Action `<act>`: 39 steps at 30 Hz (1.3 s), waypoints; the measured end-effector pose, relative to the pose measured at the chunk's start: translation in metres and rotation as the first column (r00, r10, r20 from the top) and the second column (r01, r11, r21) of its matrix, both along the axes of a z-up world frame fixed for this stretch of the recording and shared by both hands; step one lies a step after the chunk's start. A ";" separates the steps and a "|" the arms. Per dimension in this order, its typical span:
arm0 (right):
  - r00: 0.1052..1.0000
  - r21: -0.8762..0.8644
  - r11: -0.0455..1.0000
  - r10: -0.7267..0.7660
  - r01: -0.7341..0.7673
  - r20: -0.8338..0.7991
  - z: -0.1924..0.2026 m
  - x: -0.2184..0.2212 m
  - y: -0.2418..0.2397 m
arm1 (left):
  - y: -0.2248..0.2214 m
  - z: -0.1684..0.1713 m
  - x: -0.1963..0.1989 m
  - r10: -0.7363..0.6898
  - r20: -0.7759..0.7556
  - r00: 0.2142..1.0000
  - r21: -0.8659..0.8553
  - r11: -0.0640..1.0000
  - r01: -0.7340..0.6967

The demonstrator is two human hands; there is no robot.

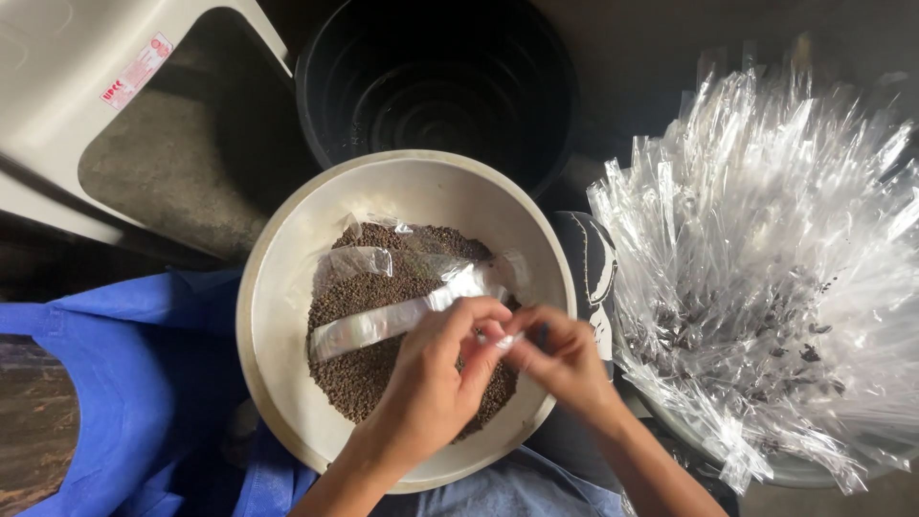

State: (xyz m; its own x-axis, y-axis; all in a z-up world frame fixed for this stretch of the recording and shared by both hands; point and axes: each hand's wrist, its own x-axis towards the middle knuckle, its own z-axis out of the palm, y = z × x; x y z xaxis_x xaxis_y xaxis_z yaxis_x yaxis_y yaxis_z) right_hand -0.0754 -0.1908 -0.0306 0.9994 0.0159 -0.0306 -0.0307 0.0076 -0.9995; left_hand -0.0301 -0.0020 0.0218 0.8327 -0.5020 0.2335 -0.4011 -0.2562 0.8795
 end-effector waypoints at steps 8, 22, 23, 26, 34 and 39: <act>0.968 0.267 0.963 0.106 -0.043 -0.226 0.019 -0.008 -0.013 | -0.004 -0.028 0.014 -0.172 -0.176 0.969 -0.048 0.985 0.166; 0.920 -0.494 0.783 -0.379 0.378 0.104 -0.050 -0.047 -0.127 | -0.056 -0.043 0.086 0.122 -0.200 0.972 -0.378 0.906 -0.192; 0.876 -0.619 0.651 -0.464 0.440 0.134 -0.061 -0.050 -0.151 | -0.070 -0.076 0.085 0.108 -0.084 0.991 -0.143 0.982 -0.119; 0.849 -0.816 0.433 -0.514 0.384 0.127 -0.090 -0.066 -0.201 | -0.088 -0.122 0.072 -0.024 0.107 0.994 0.326 0.945 -0.012; 0.875 -0.449 0.791 -0.483 0.417 -0.039 0.000 -0.032 -0.097 | -0.059 -0.060 0.066 0.078 0.341 0.937 0.187 0.971 -0.149; 0.996 0.161 0.987 -0.015 0.029 -0.085 0.057 0.021 0.019 | -0.029 0.021 0.042 0.133 0.285 0.949 -0.003 0.990 -0.138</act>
